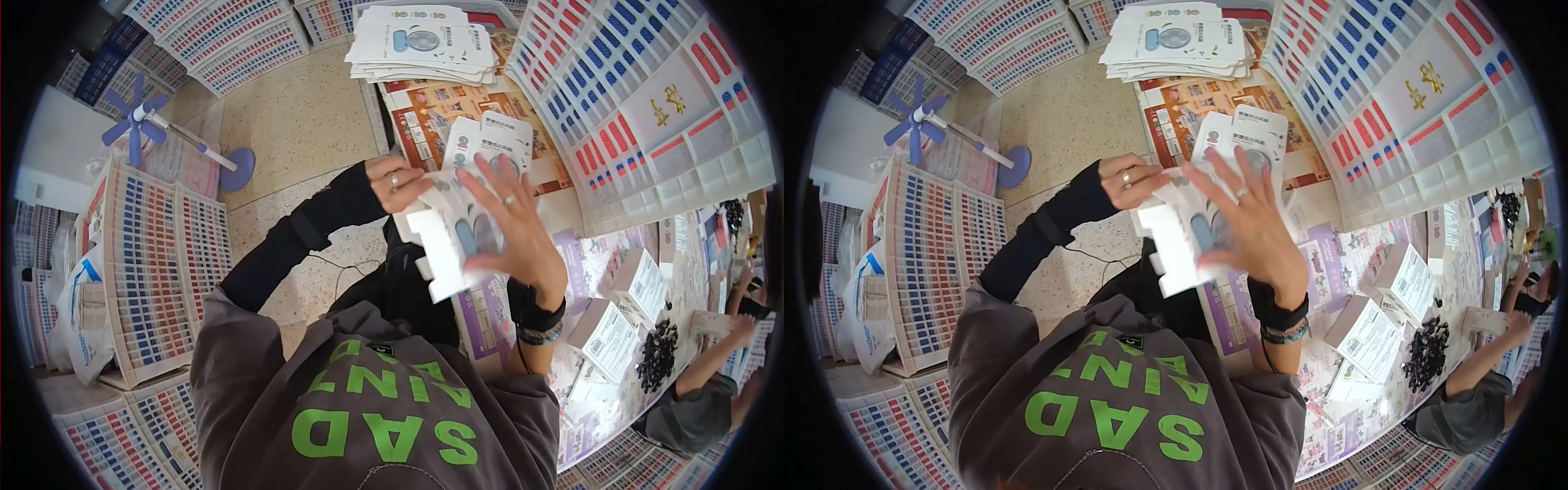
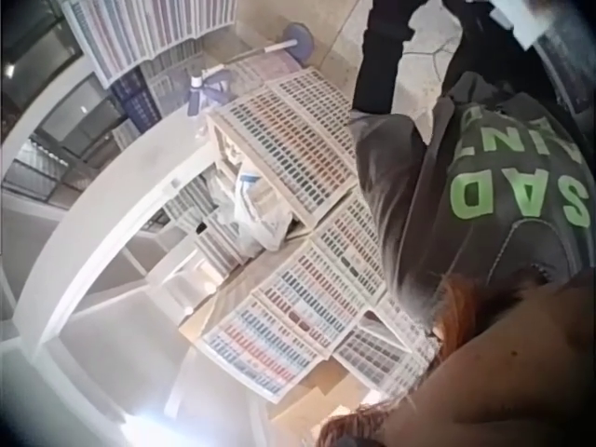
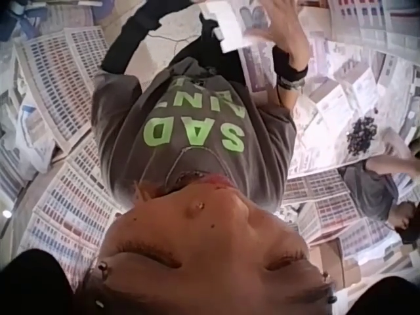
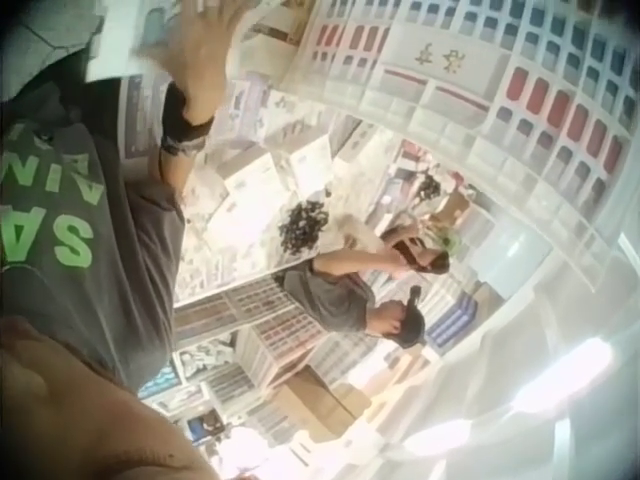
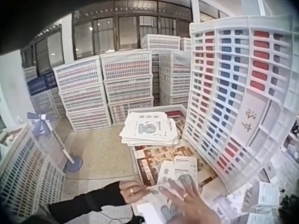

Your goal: The person folds a white cardboard box by hand, pressing the flaps into place, and then picks up a new flat cardboard sheet to repeat the process.

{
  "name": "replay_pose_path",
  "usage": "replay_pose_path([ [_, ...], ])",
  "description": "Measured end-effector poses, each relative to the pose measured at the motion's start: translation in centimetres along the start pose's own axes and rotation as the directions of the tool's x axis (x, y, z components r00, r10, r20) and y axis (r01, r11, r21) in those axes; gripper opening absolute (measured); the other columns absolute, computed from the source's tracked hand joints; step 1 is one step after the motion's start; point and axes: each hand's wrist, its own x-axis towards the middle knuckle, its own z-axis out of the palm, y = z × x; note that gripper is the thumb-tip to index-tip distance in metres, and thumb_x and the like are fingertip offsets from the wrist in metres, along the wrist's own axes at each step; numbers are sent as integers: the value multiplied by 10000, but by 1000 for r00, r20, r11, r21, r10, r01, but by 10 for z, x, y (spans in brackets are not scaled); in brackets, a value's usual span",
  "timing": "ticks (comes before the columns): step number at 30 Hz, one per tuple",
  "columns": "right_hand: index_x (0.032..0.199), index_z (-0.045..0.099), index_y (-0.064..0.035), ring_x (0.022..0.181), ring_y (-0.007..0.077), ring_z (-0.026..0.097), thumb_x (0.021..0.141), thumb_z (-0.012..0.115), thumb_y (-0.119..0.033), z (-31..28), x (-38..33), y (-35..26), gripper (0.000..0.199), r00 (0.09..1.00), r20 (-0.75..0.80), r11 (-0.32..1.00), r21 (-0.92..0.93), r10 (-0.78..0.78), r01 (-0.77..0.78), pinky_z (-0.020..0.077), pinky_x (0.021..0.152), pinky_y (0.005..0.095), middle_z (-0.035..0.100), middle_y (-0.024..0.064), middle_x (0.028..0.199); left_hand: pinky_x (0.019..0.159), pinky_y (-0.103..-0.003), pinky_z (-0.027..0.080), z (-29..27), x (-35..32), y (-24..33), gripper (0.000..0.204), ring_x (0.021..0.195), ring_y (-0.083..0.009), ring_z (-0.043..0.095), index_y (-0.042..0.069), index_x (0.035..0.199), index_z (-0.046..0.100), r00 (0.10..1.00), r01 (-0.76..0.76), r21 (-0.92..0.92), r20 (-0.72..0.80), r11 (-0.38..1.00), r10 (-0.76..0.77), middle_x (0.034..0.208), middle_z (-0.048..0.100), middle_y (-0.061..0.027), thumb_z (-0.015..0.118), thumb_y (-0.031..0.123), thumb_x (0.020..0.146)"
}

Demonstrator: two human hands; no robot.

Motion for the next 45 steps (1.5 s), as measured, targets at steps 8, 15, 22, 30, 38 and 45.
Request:
replay_pose_path([
  [8, 1494, 187, -46, 1422, 407, 172, 382, 820, -608, 14, -6, -53, 1398, 965, 177, 965, 213, -193, 154, 125, 1138, 587, 297, 185, 1486, 669, -304, 580, -127, 42, 14, 320, 910, -257, 660, -24, 977, 686, 985, -146, -250, 53, 957, 164, 985, 666, -147, 658, 58, 669],
  [15, 1465, 315, -52, 1175, 360, 449, 463, 879, -488, 32, -10, -84, 1230, 989, 29, 863, 493, -145, 112, 374, 1004, 412, 436, 179, 1319, 545, -239, 503, -166, 45, 24, 227, 701, -167, 604, -51, 850, 637, 947, -211, -318, 170, 924, 274, 803, 624, -106, 632, 53, 648],
  [22, 1476, 224, -8, 1093, 401, 468, 438, 890, -334, 18, -18, -89, 1275, 935, -10, 819, 479, -355, 316, 361, 956, 474, 440, 216, 1323, 599, -267, 558, -190, 44, 30, 186, 786, -228, 679, -38, 839, 685, 967, -61, -386, 206, 921, 150, 855, 671, -138, 683, 13, 661],
  [30, 1437, 306, 33, 894, 319, 554, 494, 855, -314, 3, -23, -93, 1146, 921, 11, 799, 502, -389, 331, 374, 891, 462, 571, 153, 1165, 606, -257, 556, -200, 52, 38, 147, 736, -229, 683, -32, 839, 689, 976, -73, -553, 131, 830, 173, 794, 678, -123, 698, 97, 769],
  [38, 1101, 668, 32, 802, 202, 658, 656, 815, -80, -29, -38, -70, 482, 986, -167, 772, 630, 31, 82, 506, 738, 305, 698, 128, 963, 1039, -461, 357, -145, -25, 65, 939, 1270, -337, 455, -18, 1411, 320, 761, 329, -906, 422, -267, -493, 1345, 456, -250, 667, 560, 758],
  [45, 1064, 631, 41, 846, 133, 635, 674, 838, -1, 20, -43, -69, 444, 839, -327, 646, 762, 435, -38, 499, 751, 257, 684, 73, 926, 968, -334, 431, -117, 15, 84, 941, 1129, -186, 557, -6, 1354, 433, 396, 515, -788, 568, -337, -721, 1295, 559, -171, 914, 199, 572],
])
